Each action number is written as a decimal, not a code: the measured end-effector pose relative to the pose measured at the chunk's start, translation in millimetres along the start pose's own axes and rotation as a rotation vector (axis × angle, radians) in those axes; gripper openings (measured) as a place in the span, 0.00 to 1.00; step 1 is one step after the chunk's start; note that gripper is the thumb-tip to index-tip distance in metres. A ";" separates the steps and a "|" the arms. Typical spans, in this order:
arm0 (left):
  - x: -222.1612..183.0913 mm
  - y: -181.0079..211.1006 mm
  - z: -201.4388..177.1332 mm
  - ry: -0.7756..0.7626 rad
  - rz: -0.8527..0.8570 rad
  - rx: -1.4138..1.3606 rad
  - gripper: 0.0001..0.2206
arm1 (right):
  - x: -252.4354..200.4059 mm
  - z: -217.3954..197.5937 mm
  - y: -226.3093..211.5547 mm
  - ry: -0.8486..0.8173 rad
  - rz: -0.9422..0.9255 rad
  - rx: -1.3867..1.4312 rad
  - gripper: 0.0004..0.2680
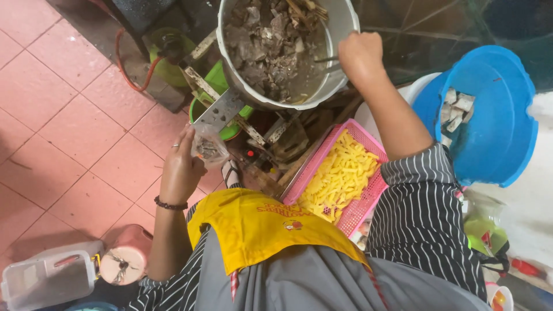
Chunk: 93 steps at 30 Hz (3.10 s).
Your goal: Packaging portions of cooked meat, fries, carrots, and tomatoes into small plastic bags using tongs and a spoon.
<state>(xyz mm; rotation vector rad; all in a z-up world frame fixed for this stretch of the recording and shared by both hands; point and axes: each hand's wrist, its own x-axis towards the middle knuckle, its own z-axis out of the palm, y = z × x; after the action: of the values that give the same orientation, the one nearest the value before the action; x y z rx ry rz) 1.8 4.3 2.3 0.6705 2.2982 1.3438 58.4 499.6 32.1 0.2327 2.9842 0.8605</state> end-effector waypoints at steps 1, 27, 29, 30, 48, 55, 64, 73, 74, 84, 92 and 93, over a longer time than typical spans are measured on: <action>-1.3 -3.4 0.5 -0.004 -0.012 -0.032 0.29 | 4.3 10.0 -10.8 -0.099 0.032 -0.023 0.03; 15.6 -20.9 8.5 0.039 0.130 0.056 0.30 | -1.5 -11.4 -2.8 -0.351 -0.219 0.387 0.15; 18.6 -14.2 8.8 -0.004 0.031 0.015 0.30 | -4.1 -12.8 0.6 -0.272 -0.213 0.412 0.14; 19.7 -12.9 8.7 -0.004 0.031 0.016 0.30 | -5.2 -15.8 0.3 -0.272 -0.213 0.412 0.14; 23.4 -23.6 10.8 0.046 0.144 0.089 0.31 | -14.0 -11.7 -9.3 0.170 -0.149 0.089 0.05; 19.7 -13.0 3.9 0.002 0.024 0.020 0.30 | -10.6 17.1 -8.9 0.181 -0.216 0.188 0.03; 19.7 -28.1 6.9 0.055 0.153 0.092 0.30 | -24.7 -41.3 21.0 0.020 -0.140 0.238 0.02; 16.4 -23.6 4.5 0.057 0.164 0.055 0.31 | -27.7 -90.9 34.2 0.116 -0.120 0.230 0.03; 16.1 -20.5 4.2 0.043 0.132 0.024 0.30 | -27.3 -98.1 35.1 0.143 -0.109 0.217 0.03; 14.8 -19.4 1.2 0.062 0.137 0.089 0.31 | -4.6 -85.9 7.5 0.254 -0.047 0.269 0.11; 11.8 -18.4 2.1 0.022 0.061 -0.027 0.30 | -21.5 -94.8 -1.5 0.211 -0.067 0.291 0.08; 11.8 -17.6 1.6 0.021 0.061 -0.028 0.30 | -22.8 -81.9 3.8 0.210 -0.066 0.290 0.08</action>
<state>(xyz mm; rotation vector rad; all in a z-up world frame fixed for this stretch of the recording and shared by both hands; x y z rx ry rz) -10.5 4.8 -15.1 0.7260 2.2877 1.4144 75.9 456.1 103.2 0.0502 3.2847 0.4693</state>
